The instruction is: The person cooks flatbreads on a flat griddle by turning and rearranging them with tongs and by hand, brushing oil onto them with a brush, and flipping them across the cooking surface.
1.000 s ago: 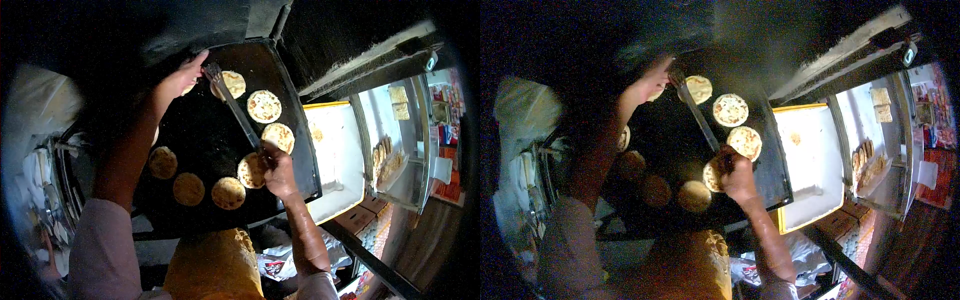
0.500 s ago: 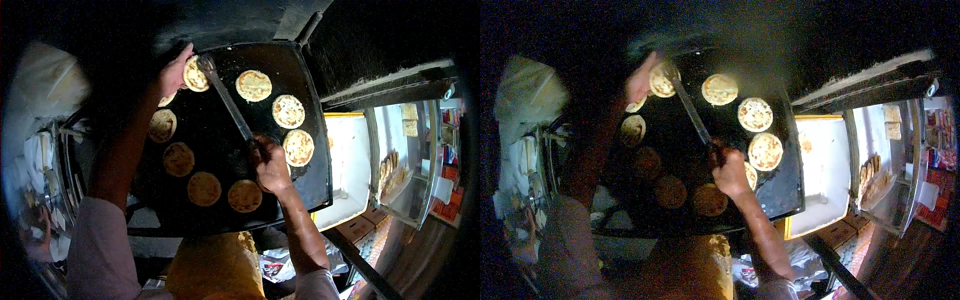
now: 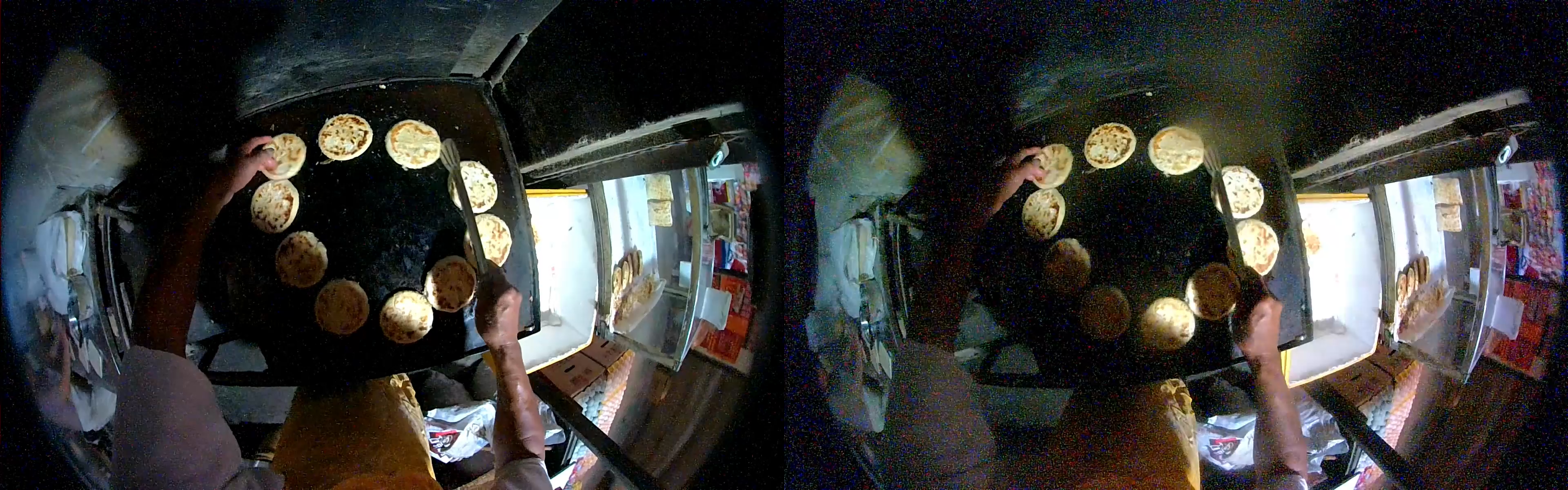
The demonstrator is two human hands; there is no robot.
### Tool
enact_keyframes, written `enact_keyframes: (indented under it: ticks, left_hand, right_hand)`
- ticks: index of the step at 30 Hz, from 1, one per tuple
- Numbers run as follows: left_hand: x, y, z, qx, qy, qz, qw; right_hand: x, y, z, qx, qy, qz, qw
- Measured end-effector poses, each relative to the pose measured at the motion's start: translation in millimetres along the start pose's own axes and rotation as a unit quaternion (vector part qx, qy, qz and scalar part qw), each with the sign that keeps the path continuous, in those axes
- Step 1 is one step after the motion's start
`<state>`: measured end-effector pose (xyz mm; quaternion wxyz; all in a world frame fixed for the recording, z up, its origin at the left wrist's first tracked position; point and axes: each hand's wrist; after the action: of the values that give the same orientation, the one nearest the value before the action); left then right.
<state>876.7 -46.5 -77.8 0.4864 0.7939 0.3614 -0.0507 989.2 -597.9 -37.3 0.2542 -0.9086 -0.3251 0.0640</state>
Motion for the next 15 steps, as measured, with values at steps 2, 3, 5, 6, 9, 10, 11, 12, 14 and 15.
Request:
enact_keyframes:
  ticks: [2, 3, 5, 6, 9, 10, 11, 12, 14, 15]
  left_hand:
    - [1.8, -7.6, 4.4, -0.048, -0.032, 0.01, 0.998]
    - [-6.0, -6.6, 8.2, -0.022, 0.007, 0.056, 0.998]
    - [-1.8, -29.1, 14.5, -0.031, 0.082, 0.124, 0.988]
    - [0.4, -44.9, 17.8, -0.034, 0.079, 0.126, 0.988]
    - [-22.5, -69.2, 27.5, -0.045, 0.186, 0.147, 0.97]
    - [-38.7, -62.8, 33.4, -0.046, 0.18, 0.149, 0.971]
    - [-56.9, -48.9, 40.0, -0.01, 0.163, 0.158, 0.974]
    - [-73.4, -36.2, 47.9, 0.026, 0.148, 0.168, 0.974]
    - [-112.0, 8.0, 69.5, 0.032, 0.171, 0.145, 0.974]
    - [-124.1, 11.8, 74.8, 0.019, 0.161, 0.166, 0.973]
  right_hand:
    - [15.7, -39.0, -11.2, 0.137, 0.019, 0.068, 0.988]
    - [12.2, -41.6, -14.8, 0.106, 0.032, 0.088, 0.99]
    - [-19.5, -12.8, -0.2, 0.216, 0.098, 0.234, 0.943]
    - [-25.8, -28.0, -16.3, 0.243, 0.114, 0.293, 0.918]
    - [-65.2, -33.5, -30.2, 0.174, 0.136, 0.295, 0.93]
    - [-78.2, -19.0, -18.7, 0.263, 0.127, 0.323, 0.9]
    - [-91.0, -4.6, -7.2, 0.345, 0.122, 0.353, 0.861]
    - [-100.1, 18.8, 16.1, 0.48, 0.146, 0.401, 0.766]
    - [-76.2, -18.8, -3.7, 0.282, 0.102, 0.277, 0.913]
    - [-63.9, -37.7, -13.8, 0.172, 0.103, 0.213, 0.956]
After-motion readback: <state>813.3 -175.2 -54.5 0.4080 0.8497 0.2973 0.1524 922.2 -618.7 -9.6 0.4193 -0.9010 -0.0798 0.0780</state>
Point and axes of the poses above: each hand's wrist, its own x-axis towards the middle knuckle, its own z-axis out of the palm, y = z × x, and after that the axes turned 3 degrees about y, right-handed
